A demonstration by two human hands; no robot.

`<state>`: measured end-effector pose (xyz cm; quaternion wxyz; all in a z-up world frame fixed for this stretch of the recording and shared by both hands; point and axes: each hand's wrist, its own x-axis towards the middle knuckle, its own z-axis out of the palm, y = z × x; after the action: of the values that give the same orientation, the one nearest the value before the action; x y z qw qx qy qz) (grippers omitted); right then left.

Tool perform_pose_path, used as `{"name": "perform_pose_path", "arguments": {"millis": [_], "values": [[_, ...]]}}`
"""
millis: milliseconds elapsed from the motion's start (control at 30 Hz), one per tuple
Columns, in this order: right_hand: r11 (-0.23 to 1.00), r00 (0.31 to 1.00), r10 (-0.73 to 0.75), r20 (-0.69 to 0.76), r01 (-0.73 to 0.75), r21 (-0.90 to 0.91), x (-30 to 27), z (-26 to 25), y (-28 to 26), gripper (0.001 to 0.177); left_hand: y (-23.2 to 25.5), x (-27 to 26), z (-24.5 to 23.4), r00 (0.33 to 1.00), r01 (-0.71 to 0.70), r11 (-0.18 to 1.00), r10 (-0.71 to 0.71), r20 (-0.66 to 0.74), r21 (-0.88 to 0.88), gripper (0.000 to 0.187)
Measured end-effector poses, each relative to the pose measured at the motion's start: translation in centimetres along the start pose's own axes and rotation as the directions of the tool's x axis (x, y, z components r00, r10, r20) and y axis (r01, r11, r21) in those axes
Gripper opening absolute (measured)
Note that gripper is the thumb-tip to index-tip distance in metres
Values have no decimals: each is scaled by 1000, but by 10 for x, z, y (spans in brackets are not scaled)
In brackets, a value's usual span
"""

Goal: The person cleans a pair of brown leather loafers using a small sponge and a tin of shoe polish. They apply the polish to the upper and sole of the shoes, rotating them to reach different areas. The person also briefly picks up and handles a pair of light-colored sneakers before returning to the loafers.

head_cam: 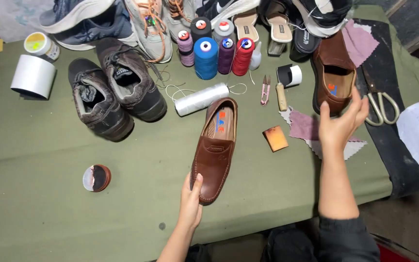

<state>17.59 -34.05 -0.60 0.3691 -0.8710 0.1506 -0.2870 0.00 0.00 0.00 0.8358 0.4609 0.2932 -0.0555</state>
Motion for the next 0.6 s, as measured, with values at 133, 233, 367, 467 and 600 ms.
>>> {"name": "perform_pose_path", "arguments": {"millis": [133,233,367,467,600], "values": [[994,989,104,107,-101,-38,38,29,54,64,-7,9,-11,999,-1,1000,1,34,-4,47],[983,986,-169,-6,167,-80,57,51,106,33,-10,13,-17,996,-16,999,21,92,-48,59],[979,978,-192,-84,197,56,61,40,128,35,-4,10,-16,993,4,999,1,118,-44,53],[971,992,-60,-115,85,223,59,8,139,31,-1,6,-25,990,-12,1000,15,143,-22,55],[928,997,28,-71,1,372,24,-65,181,29,13,-1,-54,948,-154,977,105,299,147,54]]}}
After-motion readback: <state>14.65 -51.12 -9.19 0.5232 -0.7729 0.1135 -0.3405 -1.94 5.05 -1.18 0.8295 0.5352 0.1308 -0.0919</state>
